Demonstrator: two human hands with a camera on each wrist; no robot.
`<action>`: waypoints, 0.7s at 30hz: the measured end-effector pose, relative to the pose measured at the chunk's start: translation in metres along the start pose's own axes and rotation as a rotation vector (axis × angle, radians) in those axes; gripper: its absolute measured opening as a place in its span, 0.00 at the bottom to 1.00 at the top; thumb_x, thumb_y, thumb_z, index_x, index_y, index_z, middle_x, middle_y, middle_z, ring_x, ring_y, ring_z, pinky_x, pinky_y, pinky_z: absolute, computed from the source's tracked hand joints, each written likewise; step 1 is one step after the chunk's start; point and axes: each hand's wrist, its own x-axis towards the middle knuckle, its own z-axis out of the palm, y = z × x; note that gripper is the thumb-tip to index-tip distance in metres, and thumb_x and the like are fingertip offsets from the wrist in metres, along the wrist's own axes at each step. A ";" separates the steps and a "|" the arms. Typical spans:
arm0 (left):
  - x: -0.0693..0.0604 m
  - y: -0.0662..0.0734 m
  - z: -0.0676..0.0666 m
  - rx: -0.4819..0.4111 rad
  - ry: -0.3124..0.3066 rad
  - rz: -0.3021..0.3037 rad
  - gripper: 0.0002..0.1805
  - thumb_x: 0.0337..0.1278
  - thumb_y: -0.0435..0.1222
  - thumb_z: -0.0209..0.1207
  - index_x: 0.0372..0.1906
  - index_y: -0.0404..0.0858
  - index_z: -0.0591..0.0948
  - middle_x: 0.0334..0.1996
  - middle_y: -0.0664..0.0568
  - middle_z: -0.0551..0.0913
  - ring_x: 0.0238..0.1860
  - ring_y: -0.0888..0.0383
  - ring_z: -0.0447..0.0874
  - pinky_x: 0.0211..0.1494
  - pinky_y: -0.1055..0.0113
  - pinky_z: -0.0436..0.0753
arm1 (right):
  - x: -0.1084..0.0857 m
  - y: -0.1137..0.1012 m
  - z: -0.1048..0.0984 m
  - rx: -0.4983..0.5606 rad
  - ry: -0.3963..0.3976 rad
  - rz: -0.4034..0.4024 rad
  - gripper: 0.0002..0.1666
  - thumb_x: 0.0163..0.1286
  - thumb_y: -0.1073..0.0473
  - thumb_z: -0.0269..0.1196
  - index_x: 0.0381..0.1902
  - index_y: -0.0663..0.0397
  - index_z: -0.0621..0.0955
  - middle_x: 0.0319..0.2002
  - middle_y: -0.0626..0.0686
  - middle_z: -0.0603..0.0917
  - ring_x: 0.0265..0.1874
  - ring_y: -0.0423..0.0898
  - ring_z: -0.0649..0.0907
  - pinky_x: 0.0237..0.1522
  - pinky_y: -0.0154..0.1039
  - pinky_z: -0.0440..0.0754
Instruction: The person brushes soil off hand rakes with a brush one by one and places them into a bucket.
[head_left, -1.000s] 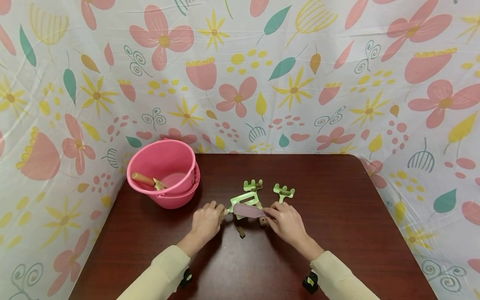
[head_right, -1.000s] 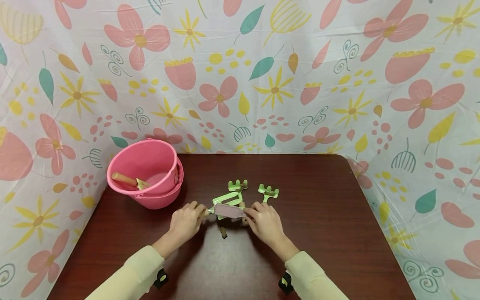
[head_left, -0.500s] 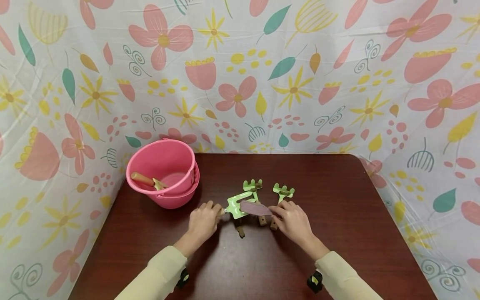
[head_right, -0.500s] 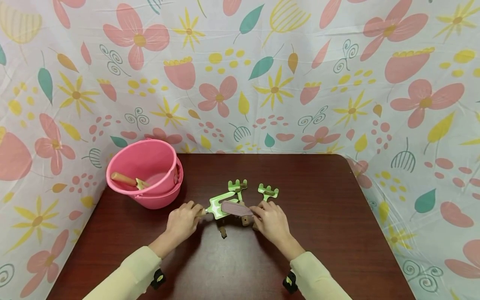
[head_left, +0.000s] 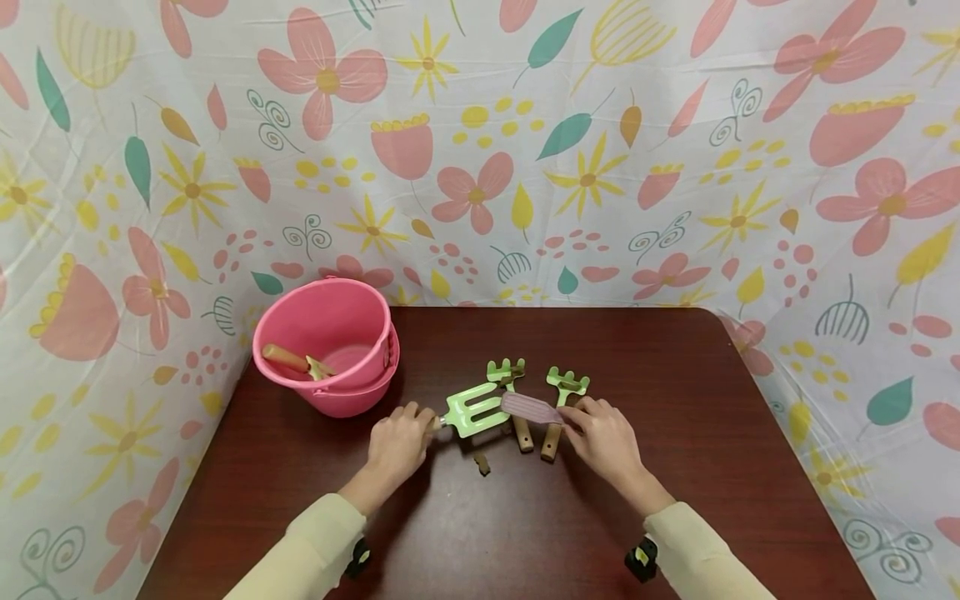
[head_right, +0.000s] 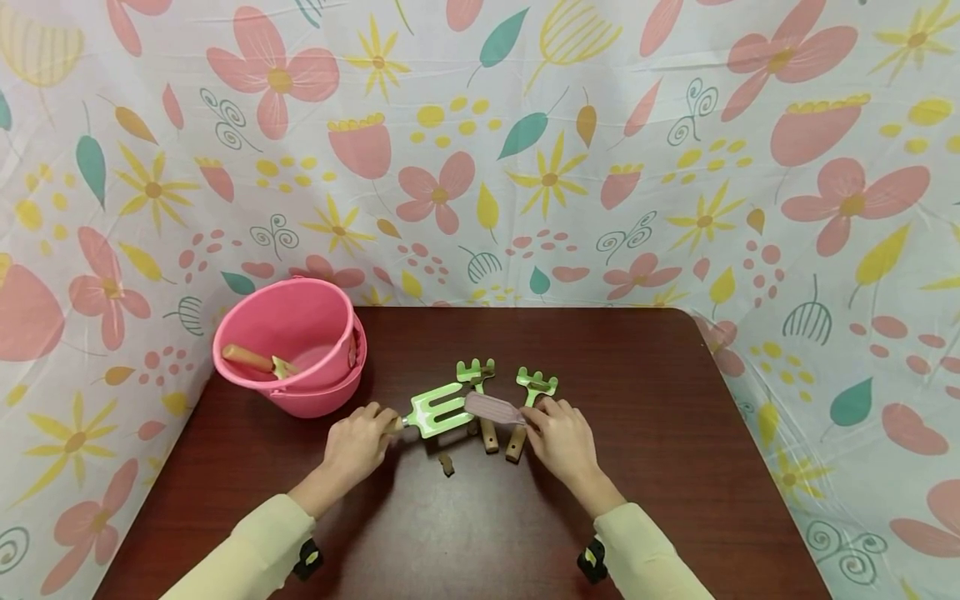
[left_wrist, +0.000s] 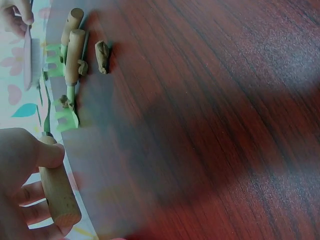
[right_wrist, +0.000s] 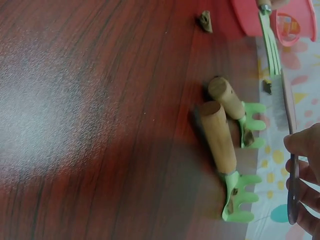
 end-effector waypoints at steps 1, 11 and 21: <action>0.000 -0.001 0.000 0.002 -0.001 -0.001 0.17 0.30 0.40 0.72 0.33 0.46 0.81 0.26 0.53 0.77 0.25 0.54 0.77 0.17 0.64 0.72 | -0.001 0.001 0.000 -0.002 0.000 -0.001 0.15 0.47 0.60 0.70 0.37 0.48 0.86 0.28 0.47 0.78 0.25 0.46 0.75 0.24 0.41 0.71; -0.001 -0.006 0.000 -0.010 -0.004 -0.007 0.17 0.30 0.40 0.72 0.32 0.46 0.80 0.26 0.53 0.76 0.25 0.54 0.76 0.17 0.63 0.72 | -0.005 0.006 0.000 0.008 0.004 0.014 0.15 0.47 0.60 0.71 0.37 0.49 0.85 0.28 0.48 0.79 0.25 0.48 0.76 0.24 0.42 0.71; -0.003 -0.001 -0.001 -0.146 -0.094 -0.114 0.15 0.36 0.39 0.70 0.36 0.46 0.81 0.26 0.53 0.76 0.27 0.52 0.80 0.19 0.57 0.75 | -0.002 0.010 0.000 0.043 0.050 0.044 0.17 0.49 0.61 0.69 0.40 0.50 0.84 0.29 0.49 0.79 0.26 0.48 0.76 0.26 0.44 0.72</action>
